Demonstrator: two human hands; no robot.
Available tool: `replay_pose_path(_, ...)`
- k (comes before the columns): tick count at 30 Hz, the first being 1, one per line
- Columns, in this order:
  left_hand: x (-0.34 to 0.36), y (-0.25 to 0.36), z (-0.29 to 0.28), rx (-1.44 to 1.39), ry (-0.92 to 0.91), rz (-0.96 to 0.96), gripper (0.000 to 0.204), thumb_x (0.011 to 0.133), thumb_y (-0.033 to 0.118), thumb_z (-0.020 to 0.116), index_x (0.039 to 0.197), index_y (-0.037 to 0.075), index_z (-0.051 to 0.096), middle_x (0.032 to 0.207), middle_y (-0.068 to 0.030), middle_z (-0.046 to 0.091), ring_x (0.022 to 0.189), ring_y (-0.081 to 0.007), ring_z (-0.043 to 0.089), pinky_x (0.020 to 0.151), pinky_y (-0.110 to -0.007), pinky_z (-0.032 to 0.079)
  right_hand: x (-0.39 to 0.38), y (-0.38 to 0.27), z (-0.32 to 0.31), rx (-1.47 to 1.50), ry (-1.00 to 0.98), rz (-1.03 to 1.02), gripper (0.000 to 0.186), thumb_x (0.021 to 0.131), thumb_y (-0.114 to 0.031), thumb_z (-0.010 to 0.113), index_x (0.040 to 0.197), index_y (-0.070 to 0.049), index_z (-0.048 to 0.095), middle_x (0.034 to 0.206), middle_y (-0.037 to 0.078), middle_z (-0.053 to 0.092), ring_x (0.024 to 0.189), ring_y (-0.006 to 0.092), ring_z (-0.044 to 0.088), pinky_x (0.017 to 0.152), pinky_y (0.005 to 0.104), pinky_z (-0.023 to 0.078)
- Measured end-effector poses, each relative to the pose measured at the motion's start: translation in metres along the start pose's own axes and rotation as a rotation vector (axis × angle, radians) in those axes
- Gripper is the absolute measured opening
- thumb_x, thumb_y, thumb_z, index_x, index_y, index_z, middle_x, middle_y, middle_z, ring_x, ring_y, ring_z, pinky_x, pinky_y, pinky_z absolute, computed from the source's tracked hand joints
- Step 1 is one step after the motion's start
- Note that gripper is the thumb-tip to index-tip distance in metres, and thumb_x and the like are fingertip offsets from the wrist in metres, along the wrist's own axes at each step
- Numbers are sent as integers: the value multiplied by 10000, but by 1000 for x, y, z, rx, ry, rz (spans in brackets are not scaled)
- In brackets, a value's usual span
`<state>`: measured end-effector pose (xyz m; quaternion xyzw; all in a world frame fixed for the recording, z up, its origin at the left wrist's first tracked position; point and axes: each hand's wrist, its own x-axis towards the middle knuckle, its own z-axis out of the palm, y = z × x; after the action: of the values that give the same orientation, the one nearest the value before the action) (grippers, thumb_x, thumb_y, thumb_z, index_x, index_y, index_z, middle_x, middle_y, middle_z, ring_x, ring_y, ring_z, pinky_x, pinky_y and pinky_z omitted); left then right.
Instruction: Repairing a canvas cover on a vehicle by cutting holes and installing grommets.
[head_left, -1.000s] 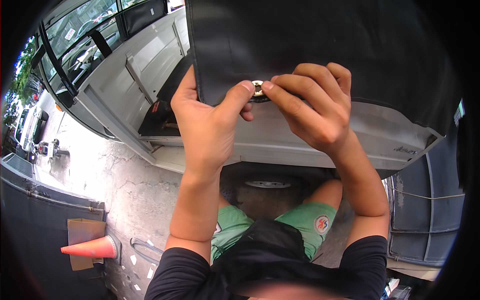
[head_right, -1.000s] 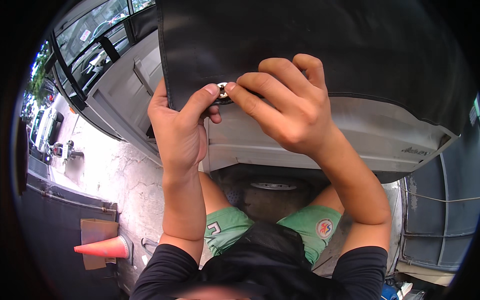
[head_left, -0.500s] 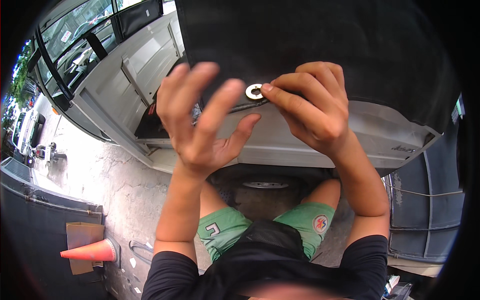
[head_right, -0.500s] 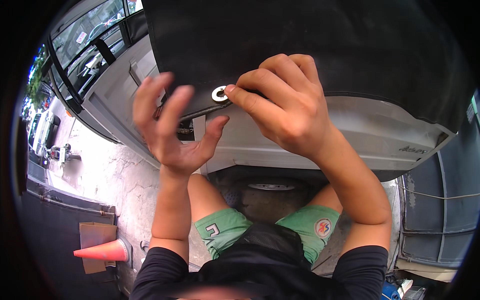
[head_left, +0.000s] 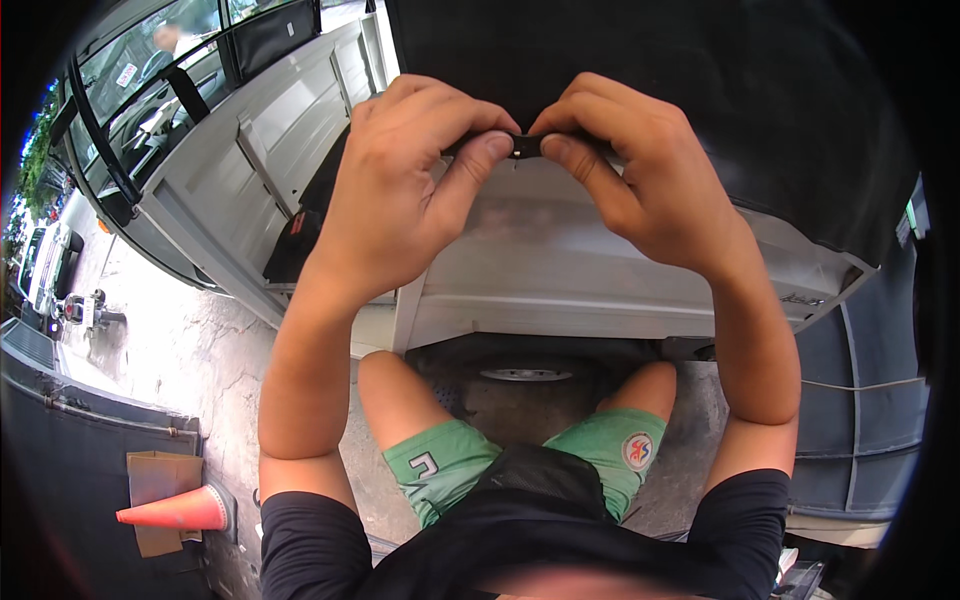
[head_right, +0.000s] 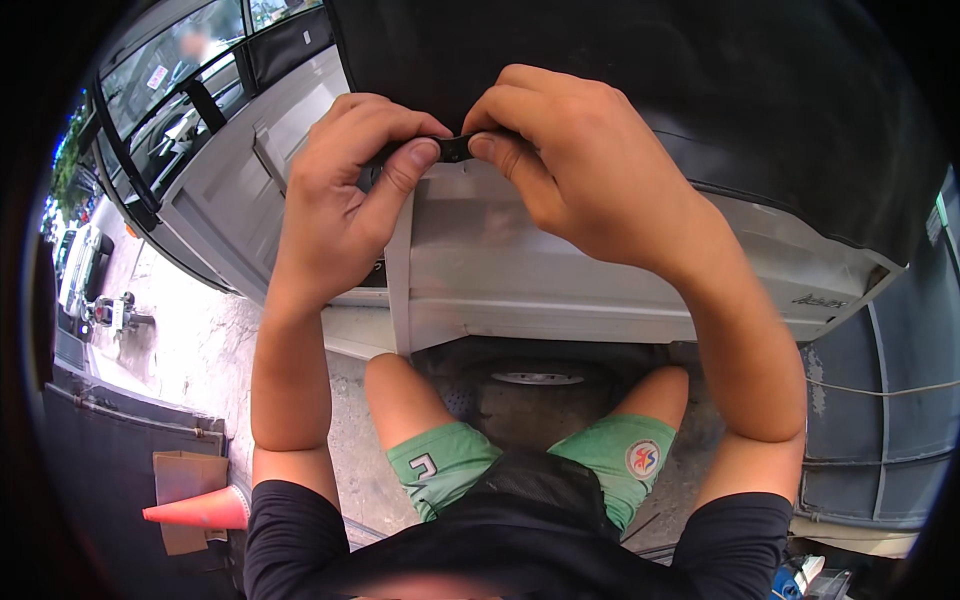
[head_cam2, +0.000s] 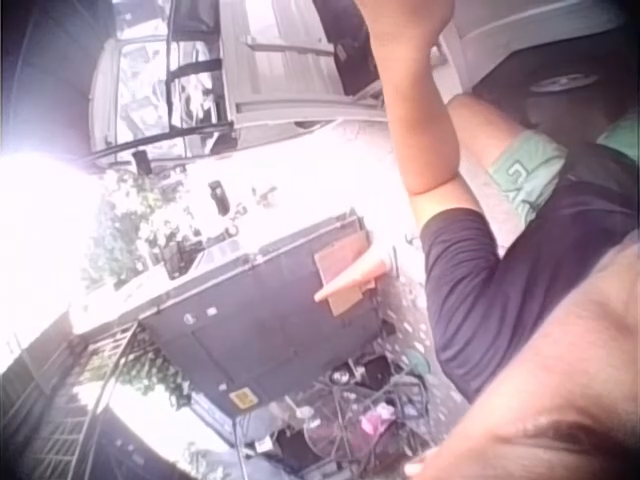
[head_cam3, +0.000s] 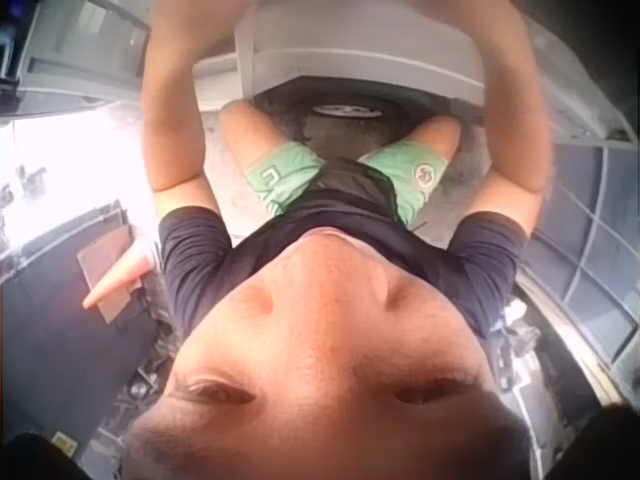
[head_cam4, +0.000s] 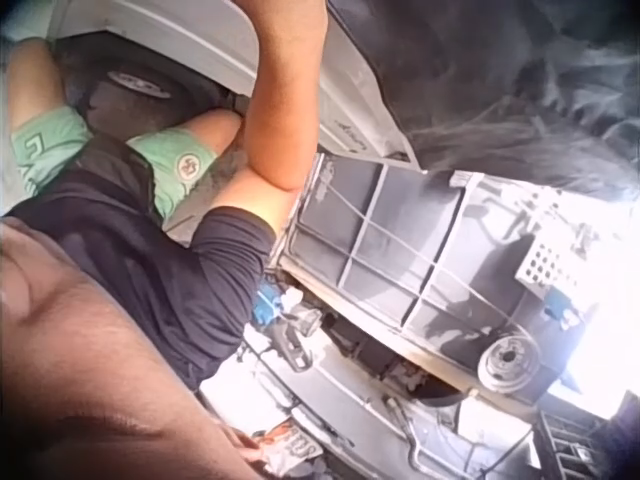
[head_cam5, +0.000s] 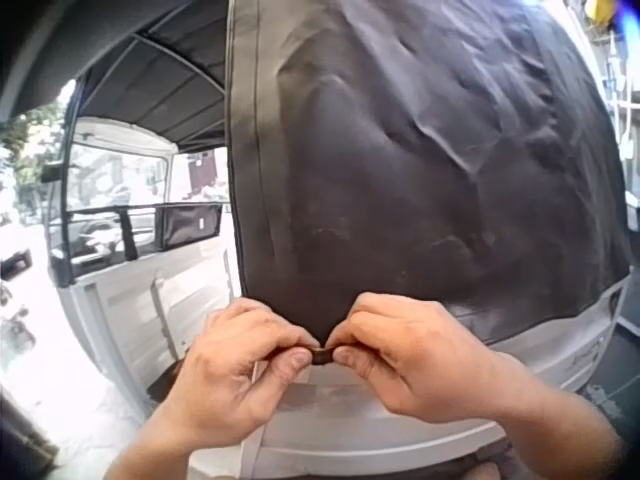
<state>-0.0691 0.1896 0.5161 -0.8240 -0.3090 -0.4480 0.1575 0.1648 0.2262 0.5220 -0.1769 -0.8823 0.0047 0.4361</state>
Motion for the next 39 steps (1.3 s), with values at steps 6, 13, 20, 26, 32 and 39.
replay_pose_path(6,9,5,-2,-55,-81,-138,124,956,92,717,1017,-6,761,864,-101,694,846,-236,631,771,-349,504,5,0,1,-35,0,0,115,923,-88,722,987,7,716,903,155,677,817,372,670,711,451,526)
replay_pose_path(13,8,5,1,-25,-86,-149,136,919,96,726,997,-12,756,866,-103,695,871,-243,614,776,-349,489,7,3,7,-14,16,66,109,920,-98,705,957,3,721,873,150,692,768,364,673,693,443,523)
replay_pose_path(20,4,6,10,-27,-19,-151,133,877,77,721,961,-24,743,848,-104,687,884,-254,597,801,-346,485,7,1,8,-43,15,109,133,895,-119,722,949,3,727,849,143,692,724,323,677,657,421,526)
replay_pose_path(26,3,7,15,-11,8,-168,123,859,63,714,943,-26,730,853,-104,687,894,-259,604,812,-355,495,3,9,7,95,28,89,173,863,-112,750,972,21,749,851,123,709,612,234,637,558,342,501)
replay_pose_path(32,1,7,16,53,10,-124,120,856,53,708,949,-22,725,874,-105,689,911,-267,609,818,-362,500,3,8,9,93,50,83,175,841,-103,774,964,20,753,839,117,714,567,218,626,535,335,495)
replay_pose_path(39,4,4,9,10,-60,-124,124,863,41,706,968,-18,736,882,-103,689,919,-267,612,815,-355,506,2,7,16,-34,118,6,164,798,-97,796,922,-1,749,818,114,702,656,291,680,604,381,538)
